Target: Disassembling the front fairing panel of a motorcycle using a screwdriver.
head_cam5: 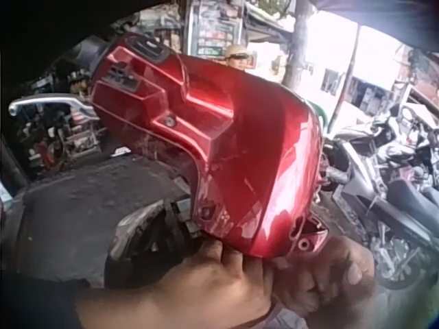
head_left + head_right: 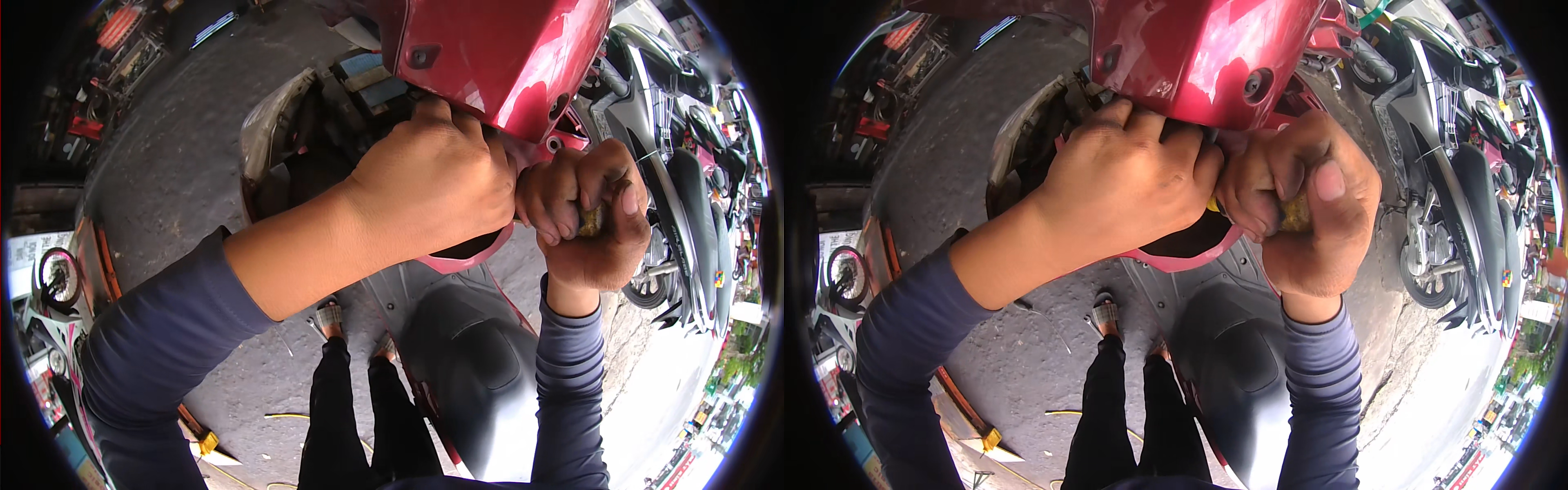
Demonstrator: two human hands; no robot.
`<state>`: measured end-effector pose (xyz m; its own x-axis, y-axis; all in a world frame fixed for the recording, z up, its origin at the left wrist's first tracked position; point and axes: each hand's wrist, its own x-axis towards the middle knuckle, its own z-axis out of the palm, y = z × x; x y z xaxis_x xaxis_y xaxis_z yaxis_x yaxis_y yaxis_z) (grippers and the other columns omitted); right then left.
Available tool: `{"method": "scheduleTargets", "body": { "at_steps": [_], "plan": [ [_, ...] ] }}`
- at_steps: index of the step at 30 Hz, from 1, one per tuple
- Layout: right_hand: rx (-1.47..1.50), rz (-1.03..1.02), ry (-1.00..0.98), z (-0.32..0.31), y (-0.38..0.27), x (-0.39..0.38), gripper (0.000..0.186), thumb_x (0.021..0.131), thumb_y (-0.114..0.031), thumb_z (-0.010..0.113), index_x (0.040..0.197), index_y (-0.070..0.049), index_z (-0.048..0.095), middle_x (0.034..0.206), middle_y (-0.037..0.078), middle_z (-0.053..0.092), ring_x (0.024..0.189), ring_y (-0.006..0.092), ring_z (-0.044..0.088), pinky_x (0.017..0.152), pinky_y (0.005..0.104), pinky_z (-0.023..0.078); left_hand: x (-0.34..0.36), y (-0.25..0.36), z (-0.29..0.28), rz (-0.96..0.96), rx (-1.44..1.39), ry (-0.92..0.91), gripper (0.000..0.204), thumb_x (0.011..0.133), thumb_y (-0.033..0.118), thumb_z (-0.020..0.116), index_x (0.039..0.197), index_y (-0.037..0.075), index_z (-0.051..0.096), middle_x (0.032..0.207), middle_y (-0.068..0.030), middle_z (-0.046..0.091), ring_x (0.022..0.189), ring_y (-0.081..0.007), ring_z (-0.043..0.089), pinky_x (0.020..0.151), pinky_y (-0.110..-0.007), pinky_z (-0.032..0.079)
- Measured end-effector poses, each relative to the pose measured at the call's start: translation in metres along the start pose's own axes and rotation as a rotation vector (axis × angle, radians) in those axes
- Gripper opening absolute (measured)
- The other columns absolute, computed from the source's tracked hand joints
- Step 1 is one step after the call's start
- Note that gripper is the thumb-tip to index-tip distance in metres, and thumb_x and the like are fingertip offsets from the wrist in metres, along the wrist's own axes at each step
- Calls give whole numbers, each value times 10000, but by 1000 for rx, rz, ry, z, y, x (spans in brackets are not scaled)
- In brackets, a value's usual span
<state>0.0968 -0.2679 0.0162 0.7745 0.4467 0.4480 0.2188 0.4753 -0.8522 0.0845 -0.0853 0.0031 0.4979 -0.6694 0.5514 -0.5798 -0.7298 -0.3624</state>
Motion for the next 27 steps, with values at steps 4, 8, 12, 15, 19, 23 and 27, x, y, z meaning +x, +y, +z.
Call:
{"method": "scheduleTargets", "body": {
  "at_steps": [4, 8, 12, 15, 19, 23, 27],
  "plan": [
    [11, 4, 85, 1, -1, 3, 482, 994, -465, 558, 786, -56, 410, 569, 64, 417, 476, 136, 347, 447, 293, 301, 6, 14, 4, -31, 171, -162, 183, 813, 276, 658, 762, 127, 751, 654, -11, 645, 644, -232, 619, 614, -401, 483],
    [48, 10, 44, -10, 2, 7, 397, 1009, -406, 477, 801, -79, 387, 572, 43, 387, 458, 132, 344, 457, 301, 318, 7, 18, 8, -30, 226, -182, 193, 816, 299, 649, 793, 138, 754, 772, -2, 666, 791, -247, 624, 653, -449, 486],
    [81, 24, 106, -16, 10, 6, 350, 1007, -378, 414, 802, -99, 361, 573, 25, 354, 440, 121, 330, 450, 296, 319, 5, 15, 13, -66, 105, -204, 180, 799, 312, 654, 814, 166, 759, 822, 22, 654, 936, -237, 607, 710, -495, 474],
    [-33, 13, 53, -12, 13, 4, 368, 1000, -385, 455, 797, -91, 368, 586, 37, 363, 450, 120, 341, 461, 301, 325, 5, 16, 14, -94, 64, -231, 172, 790, 315, 658, 815, 181, 763, 796, 35, 638, 946, -228, 601, 714, -488, 463],
    [40, -16, 98, -10, 16, 0, 382, 993, -350, 480, 780, -41, 412, 566, 54, 407, 483, 125, 367, 453, 279, 313, 5, 19, 18, -167, 47, -279, 159, 793, 306, 656, 784, 190, 764, 798, 37, 625, 953, -231, 583, 686, -470, 444],
    [-57, -106, 38, -4, 14, -7, 367, 990, -330, 512, 786, -37, 426, 571, 39, 421, 484, 114, 359, 455, 278, 319, 8, 19, 13, -163, 106, -306, 181, 805, 308, 651, 819, 170, 766, 846, 9, 620, 1015, -265, 545, 664, -464, 438],
    [-179, -142, 26, 0, 14, -15, 328, 987, -266, 522, 784, -18, 450, 564, 32, 463, 478, 115, 420, 462, 275, 374, 5, 24, 21, -166, 234, -216, 180, 797, 318, 646, 864, 158, 692, 913, 36, 615, 1007, -211, 559, 697, -392, 482]
  ]
}}
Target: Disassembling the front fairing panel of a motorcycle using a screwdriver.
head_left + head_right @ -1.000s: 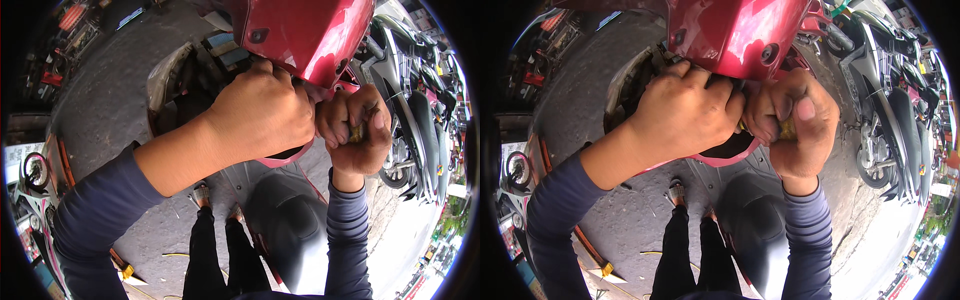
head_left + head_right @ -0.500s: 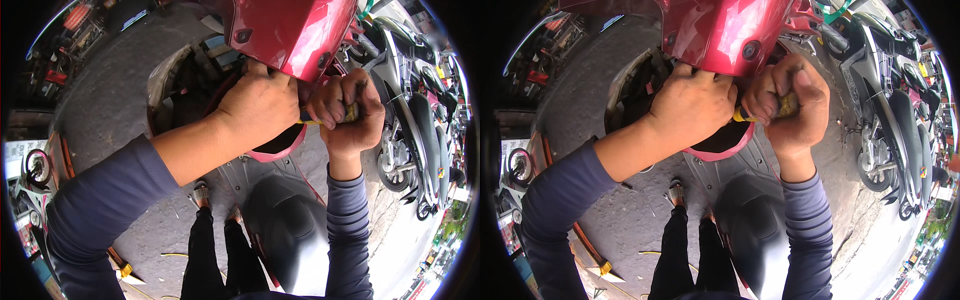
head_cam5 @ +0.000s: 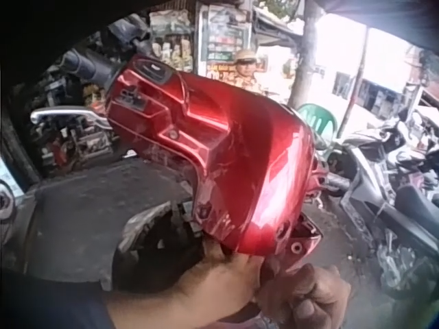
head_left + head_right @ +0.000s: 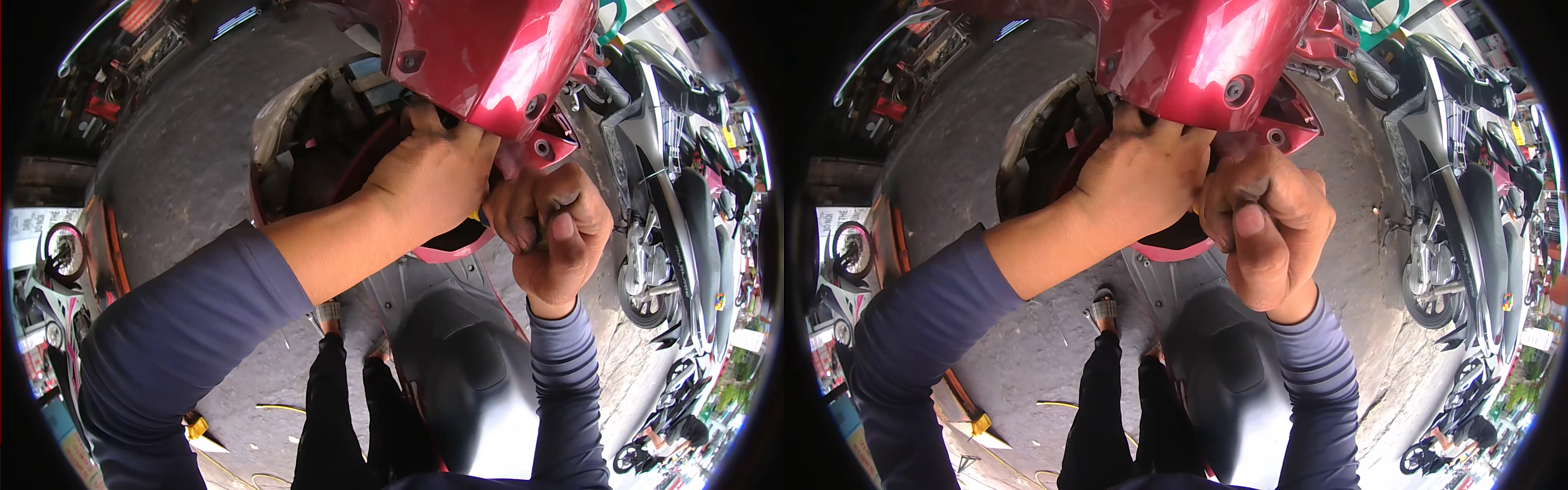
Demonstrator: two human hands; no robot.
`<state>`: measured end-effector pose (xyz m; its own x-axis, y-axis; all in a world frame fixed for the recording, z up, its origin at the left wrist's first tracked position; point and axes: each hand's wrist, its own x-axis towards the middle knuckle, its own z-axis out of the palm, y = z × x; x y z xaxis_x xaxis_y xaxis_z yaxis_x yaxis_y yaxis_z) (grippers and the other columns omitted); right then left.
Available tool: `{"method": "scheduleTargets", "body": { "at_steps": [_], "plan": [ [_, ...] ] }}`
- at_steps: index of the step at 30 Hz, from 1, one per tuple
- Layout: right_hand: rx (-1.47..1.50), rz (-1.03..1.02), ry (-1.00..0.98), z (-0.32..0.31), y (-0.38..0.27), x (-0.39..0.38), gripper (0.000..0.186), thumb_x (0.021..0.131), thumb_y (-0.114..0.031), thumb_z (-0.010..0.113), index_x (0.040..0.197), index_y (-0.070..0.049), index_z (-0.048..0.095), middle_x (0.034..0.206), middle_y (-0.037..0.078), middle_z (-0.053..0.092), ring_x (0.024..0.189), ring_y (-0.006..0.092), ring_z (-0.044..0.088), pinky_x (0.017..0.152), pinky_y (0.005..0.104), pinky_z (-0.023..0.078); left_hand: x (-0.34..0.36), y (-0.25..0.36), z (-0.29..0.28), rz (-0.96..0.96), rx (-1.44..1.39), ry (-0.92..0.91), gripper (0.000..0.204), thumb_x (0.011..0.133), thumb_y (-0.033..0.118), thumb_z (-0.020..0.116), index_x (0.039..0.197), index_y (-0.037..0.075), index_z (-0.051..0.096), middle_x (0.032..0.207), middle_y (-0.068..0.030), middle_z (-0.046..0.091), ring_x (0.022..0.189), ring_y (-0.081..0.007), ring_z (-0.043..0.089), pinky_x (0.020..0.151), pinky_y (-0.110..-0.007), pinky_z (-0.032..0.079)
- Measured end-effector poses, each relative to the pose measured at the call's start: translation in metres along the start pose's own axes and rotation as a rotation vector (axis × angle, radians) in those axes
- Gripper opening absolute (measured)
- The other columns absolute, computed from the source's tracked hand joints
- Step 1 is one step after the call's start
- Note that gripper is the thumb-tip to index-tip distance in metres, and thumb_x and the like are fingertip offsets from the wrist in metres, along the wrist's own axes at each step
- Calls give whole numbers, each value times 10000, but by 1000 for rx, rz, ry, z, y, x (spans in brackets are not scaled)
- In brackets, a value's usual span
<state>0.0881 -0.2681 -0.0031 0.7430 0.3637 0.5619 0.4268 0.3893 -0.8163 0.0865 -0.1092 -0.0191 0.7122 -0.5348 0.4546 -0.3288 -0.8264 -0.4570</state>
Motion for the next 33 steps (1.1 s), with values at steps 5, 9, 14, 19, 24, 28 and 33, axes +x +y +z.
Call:
{"method": "scheduleTargets", "body": {
  "at_steps": [5, 9, 14, 19, 24, 28, 33],
  "plan": [
    [-155, 6, -61, 0, -5, -3, 78, 800, -54, 506, 740, -7, 493, 566, 36, 495, 457, 149, 487, 452, 275, 410, -3, 1, -2, 10, 43, 21, 270, 805, 313, 635, 1010, 140, 665, 1011, 23, 581, 981, -221, 561, 743, -436, 492],
    [-225, -120, -190, 5, -6, -1, 26, 691, -4, 527, 675, -12, 508, 609, 44, 469, 430, 209, 459, 418, 307, 382, -2, 1, -3, 28, -23, -79, 237, 830, 306, 624, 958, 131, 721, 1093, -20, 549, 1030, -277, 531, 704, -510, 504],
    [-193, -225, -335, 7, -3, -2, 20, 712, -2, 505, 692, 2, 506, 608, 52, 420, 434, 199, 433, 399, 318, 343, 0, 3, -5, 57, 5, -98, 262, 842, 333, 620, 911, 141, 783, 1116, -27, 548, 1092, -296, 508, 678, -559, 516],
    [154, 51, -20, -16, -15, 4, 263, 979, -210, 547, 822, -19, 457, 613, 49, 441, 485, 135, 400, 473, 319, 382, 2, -9, -21, 95, -261, -244, 188, 805, 257, 663, 853, 126, 789, 1001, 7, 581, 1048, -239, 566, 771, -533, 523],
    [69, 157, 2, -15, -31, 14, 355, 991, -356, 558, 814, -104, 382, 608, 14, 416, 460, 114, 408, 501, 313, 363, -28, -44, -74, -11, -543, -141, 149, 785, 178, 702, 851, 46, 719, 1098, -76, 624, 1089, -281, 612, 872, -506, 528],
    [46, 184, 10, -20, -31, 17, 362, 983, -359, 573, 808, -103, 387, 600, 14, 424, 458, 114, 417, 501, 321, 375, -69, -37, -104, -216, -925, -69, 199, 746, 98, 789, 868, -4, 670, 1119, -144, 678, 1092, -330, 659, 915, -475, 537],
    [62, 195, -4, -13, -27, 22, 373, 993, -333, 577, 817, -33, 445, 604, 47, 449, 515, 122, 407, 507, 299, 390, -105, 52, -125, -495, -1340, -75, 317, 769, 127, 822, 1003, -18, 664, 1170, -178, 650, 1053, -337, 673, 880, -419, 551]
  ]
}}
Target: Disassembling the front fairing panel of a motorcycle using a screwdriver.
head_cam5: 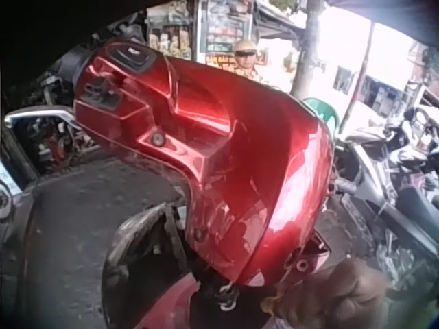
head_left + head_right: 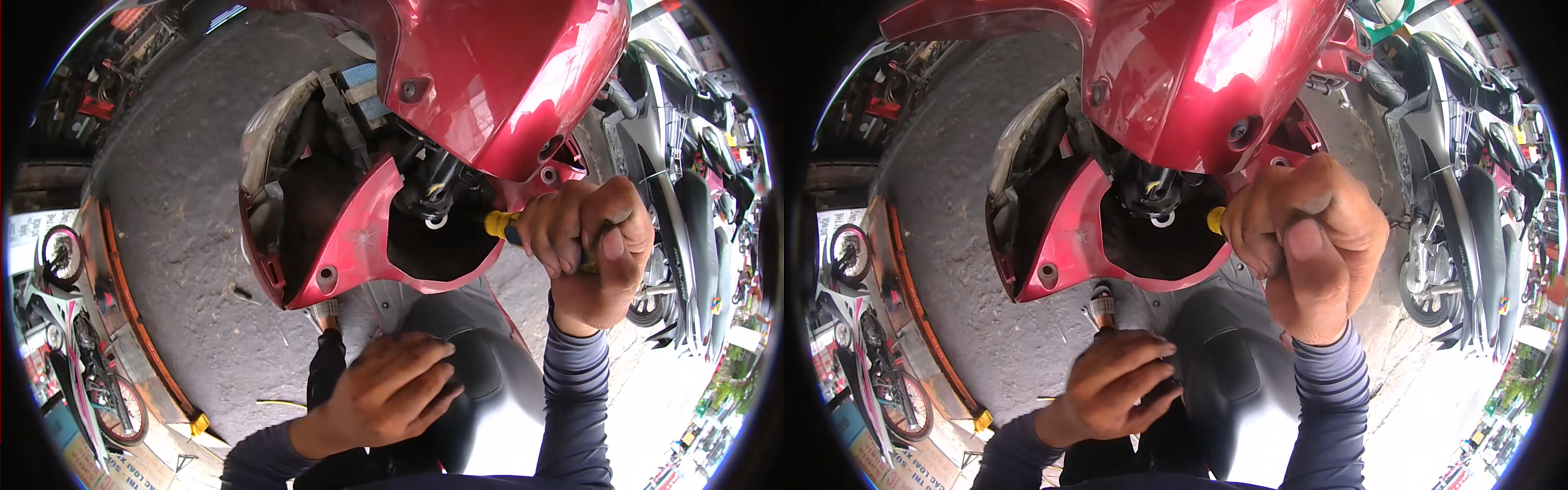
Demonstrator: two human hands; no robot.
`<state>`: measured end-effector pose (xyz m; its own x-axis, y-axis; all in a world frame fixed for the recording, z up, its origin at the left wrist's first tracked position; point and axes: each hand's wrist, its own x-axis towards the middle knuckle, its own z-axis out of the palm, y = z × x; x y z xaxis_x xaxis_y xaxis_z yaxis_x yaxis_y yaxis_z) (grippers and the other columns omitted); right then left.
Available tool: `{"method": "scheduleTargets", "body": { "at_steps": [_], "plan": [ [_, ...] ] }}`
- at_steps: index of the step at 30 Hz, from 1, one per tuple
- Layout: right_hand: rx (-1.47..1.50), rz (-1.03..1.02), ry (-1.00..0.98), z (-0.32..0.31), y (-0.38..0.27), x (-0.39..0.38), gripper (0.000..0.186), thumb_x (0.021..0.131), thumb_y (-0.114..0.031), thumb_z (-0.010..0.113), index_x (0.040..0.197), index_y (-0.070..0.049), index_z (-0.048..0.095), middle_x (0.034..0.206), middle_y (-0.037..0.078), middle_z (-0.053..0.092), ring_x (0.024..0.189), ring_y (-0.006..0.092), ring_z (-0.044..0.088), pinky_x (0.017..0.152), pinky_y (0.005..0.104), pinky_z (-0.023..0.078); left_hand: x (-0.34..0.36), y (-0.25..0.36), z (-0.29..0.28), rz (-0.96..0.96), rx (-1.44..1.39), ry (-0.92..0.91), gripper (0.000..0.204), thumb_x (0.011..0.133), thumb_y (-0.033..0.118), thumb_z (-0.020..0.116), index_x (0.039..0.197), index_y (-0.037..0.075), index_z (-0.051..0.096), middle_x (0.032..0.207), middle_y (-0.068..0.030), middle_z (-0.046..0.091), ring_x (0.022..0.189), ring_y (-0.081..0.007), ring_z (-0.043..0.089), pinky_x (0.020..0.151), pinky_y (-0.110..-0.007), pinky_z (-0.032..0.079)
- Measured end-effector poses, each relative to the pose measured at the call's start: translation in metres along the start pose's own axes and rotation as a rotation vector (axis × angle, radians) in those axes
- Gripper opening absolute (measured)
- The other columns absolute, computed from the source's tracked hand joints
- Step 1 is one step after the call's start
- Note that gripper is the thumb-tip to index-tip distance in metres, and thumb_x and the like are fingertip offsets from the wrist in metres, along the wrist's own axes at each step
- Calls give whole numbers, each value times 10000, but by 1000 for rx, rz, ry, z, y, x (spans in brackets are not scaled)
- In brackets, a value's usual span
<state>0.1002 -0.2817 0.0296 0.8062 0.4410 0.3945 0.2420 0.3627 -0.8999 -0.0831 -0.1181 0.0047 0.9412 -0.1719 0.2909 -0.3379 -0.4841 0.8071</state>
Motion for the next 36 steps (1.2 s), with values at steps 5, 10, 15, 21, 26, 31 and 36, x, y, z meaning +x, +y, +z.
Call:
{"method": "scheduleTargets", "body": {
  "at_steps": [5, 10, 15, 21, 26, 31, 36],
  "plan": [
    [-100, -6, -12, 8, 2, 0, 340, 991, -298, 557, 823, -19, 457, 612, 53, 461, 504, 111, 404, 498, 291, 391, 28, 19, 58, -138, -7, 95, 740, 848, 247, 767, 1447, -42, 442, 1483, -351, 384, 1363, -511, 442, 1081, -611, 400],
    [17, 47, 17, 7, 6, 7, 340, 991, -302, 561, 812, -46, 428, 600, 43, 437, 489, 107, 376, 494, 289, 360, 55, 12, 73, -212, 101, 149, 852, 882, 276, 698, 1517, -100, 272, 1506, -391, 323, 1415, -551, 345, 1147, -667, 246],
    [76, 60, -36, -11, 5, 11, 276, 988, -274, 500, 822, -104, 360, 591, 28, 409, 444, 119, 388, 513, 333, 378, 72, 3, 96, -239, 146, 126, 889, 854, 262, 697, 1499, -156, 249, 1498, -380, 347, 1407, -498, 389, 1181, -630, 204],
    [176, 84, 27, -10, 3, 8, 378, 982, -340, 609, 791, -95, 395, 586, 39, 428, 475, 147, 414, 512, 330, 350, 71, -1, 106, -249, 199, 191, 877, 829, 233, 699, 1496, -148, 276, 1465, -363, 400, 1327, -450, 478, 1181, -554, 260],
    [151, 70, -20, -14, 1, 8, 317, 988, -315, 551, 819, -102, 388, 614, 41, 435, 485, 145, 422, 536, 344, 374, 72, -2, 106, -216, 176, 214, 869, 836, 240, 694, 1497, -144, 282, 1458, -352, 417, 1296, -445, 503, 1166, -539, 288],
    [128, 53, -59, -16, -2, 6, 265, 998, -291, 501, 848, -108, 379, 647, 36, 441, 493, 137, 421, 558, 346, 386, 72, -2, 107, -190, 171, 225, 869, 839, 244, 695, 1498, -144, 282, 1453, -350, 423, 1289, -443, 509, 1165, -537, 292],
    [185, 77, -100, -14, 0, 7, 277, 997, -299, 513, 850, -104, 383, 655, 35, 435, 509, 137, 418, 571, 347, 385, 66, -5, 105, -187, 138, 236, 873, 839, 246, 699, 1499, -143, 279, 1440, -355, 430, 1279, -443, 517, 1164, -542, 294]
  ]
}}
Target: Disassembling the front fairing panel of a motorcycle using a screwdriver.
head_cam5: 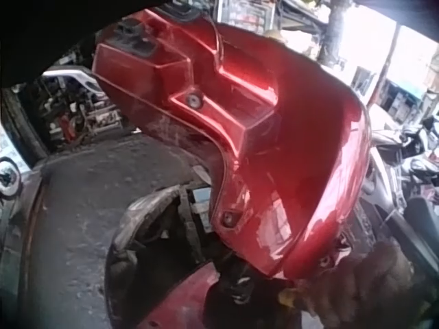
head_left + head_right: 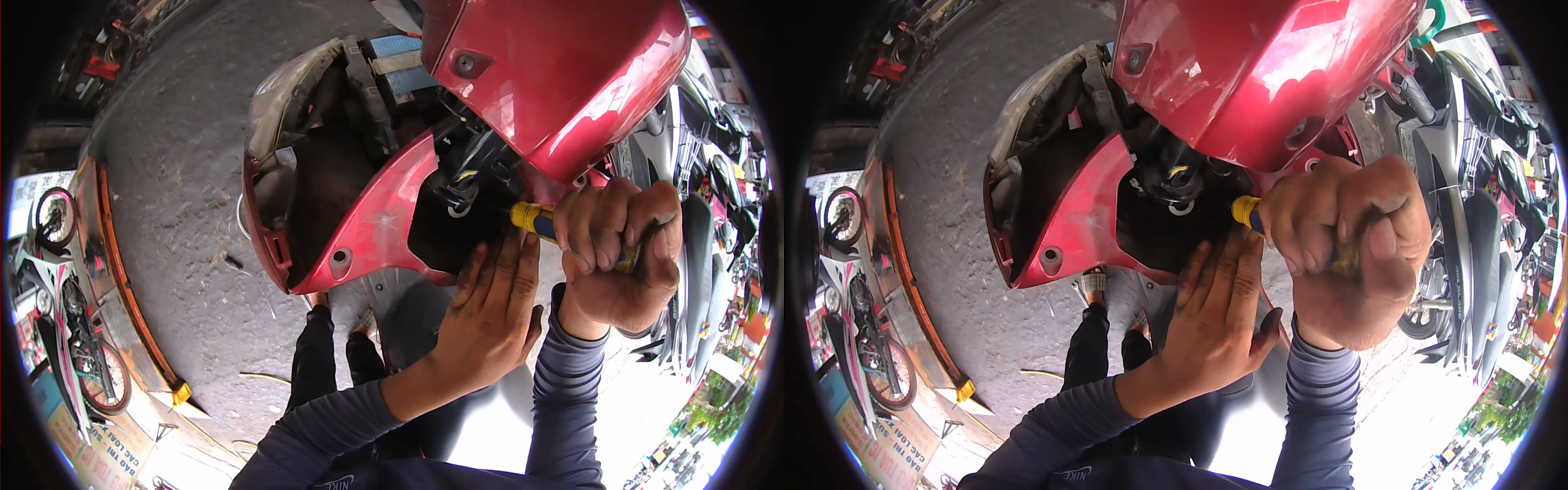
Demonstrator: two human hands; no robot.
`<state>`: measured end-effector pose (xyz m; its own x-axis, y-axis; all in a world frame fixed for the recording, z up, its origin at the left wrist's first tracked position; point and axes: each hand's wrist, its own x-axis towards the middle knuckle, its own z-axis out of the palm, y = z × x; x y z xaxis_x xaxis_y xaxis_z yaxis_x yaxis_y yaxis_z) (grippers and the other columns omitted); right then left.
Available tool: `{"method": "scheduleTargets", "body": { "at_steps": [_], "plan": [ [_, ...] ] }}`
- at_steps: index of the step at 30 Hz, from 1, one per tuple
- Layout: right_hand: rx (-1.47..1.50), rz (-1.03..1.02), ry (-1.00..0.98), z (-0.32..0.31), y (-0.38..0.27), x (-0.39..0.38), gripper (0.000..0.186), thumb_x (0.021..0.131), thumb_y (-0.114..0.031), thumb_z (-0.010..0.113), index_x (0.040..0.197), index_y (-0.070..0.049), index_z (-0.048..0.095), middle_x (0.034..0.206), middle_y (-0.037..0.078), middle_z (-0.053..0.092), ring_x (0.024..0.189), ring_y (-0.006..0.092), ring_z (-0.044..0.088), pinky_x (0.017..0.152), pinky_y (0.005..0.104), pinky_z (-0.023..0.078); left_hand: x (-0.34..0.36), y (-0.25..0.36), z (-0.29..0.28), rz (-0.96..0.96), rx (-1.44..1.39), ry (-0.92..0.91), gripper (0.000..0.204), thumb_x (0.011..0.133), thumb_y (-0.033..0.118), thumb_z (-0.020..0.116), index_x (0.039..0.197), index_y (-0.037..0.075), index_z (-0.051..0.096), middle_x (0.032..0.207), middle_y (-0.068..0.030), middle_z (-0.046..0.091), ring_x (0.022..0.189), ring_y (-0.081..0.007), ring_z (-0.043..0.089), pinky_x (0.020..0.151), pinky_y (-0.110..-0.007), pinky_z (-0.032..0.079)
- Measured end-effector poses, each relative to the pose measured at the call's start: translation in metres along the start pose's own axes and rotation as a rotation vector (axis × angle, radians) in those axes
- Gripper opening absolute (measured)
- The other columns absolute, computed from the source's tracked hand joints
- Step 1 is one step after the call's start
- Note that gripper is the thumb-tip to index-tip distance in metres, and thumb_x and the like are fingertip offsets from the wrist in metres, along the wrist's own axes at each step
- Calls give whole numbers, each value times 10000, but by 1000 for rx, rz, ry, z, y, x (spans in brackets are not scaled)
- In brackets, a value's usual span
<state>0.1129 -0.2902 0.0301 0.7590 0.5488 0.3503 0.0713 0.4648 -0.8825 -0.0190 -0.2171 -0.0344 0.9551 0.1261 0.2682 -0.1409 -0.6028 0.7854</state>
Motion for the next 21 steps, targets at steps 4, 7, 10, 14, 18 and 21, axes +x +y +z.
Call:
{"method": "scheduleTargets", "body": {
  "at_steps": [4, 7, 10, 14, 18, 21],
  "plan": [
    [-37, -63, 164, 10, 0, -9, 324, 975, -303, 580, 830, -80, 395, 614, 55, 432, 479, 158, 395, 521, 346, 360, 0, -5, -5, 25, 5, -32, 827, 837, 259, 713, 1484, -97, 339, 1426, -349, 449, 1273, -435, 530, 1165, -527, 304],
    [-194, -392, 267, 29, -47, -50, 208, 938, -280, 553, 835, -115, 479, 606, -48, 452, 451, 70, 455, 448, 236, 391, -15, -17, -25, 233, -84, -26, 778, 855, 297, 715, 1467, -50, 384, 1392, -308, 504, 1254, -411, 556, 1136, -508, 356],
    [-159, -769, 681, 60, -93, -129, 182, 833, -176, 622, 767, -151, 454, 588, -48, 424, 484, 78, 455, 593, 251, 378, -56, -31, -52, 112, -557, -276, 705, 891, 325, 698, 1444, -14, 423, 1333, -253, 576, 1202, -382, 601, 1075, -488, 434],
    [-666, -288, 844, 146, -8, -219, 248, 867, -177, 657, 746, -124, 446, 598, -23, 411, 533, 118, 452, 607, 289, 421, -88, -40, -40, -1175, -1899, -677, 542, 946, 262, 645, 1399, 20, 471, 1168, -173, 657, 1089, -330, 666, 965, -440, 520],
    [-821, -27, 385, 126, 112, -256, 191, 728, -112, 704, 812, -17, 560, 826, 149, 635, 758, 329, 633, 759, 454, 513, -122, -123, 26, -1210, -1522, -760, 451, 926, 95, 632, 1363, 73, 520, 1012, -97, 638, 934, -253, 679, 806, -349, 542],
    [-882, 202, 554, 136, 181, -267, 145, 755, -47, 683, 849, 4, 586, 934, 155, 622, 854, 355, 623, 809, 431, 505, -165, -253, 93, -1141, -873, -744, 443, 909, 26, 599, 1345, 69, 531, 944, -96, 648, 837, -206, 687, 674, -349, 550]
  ]
}}
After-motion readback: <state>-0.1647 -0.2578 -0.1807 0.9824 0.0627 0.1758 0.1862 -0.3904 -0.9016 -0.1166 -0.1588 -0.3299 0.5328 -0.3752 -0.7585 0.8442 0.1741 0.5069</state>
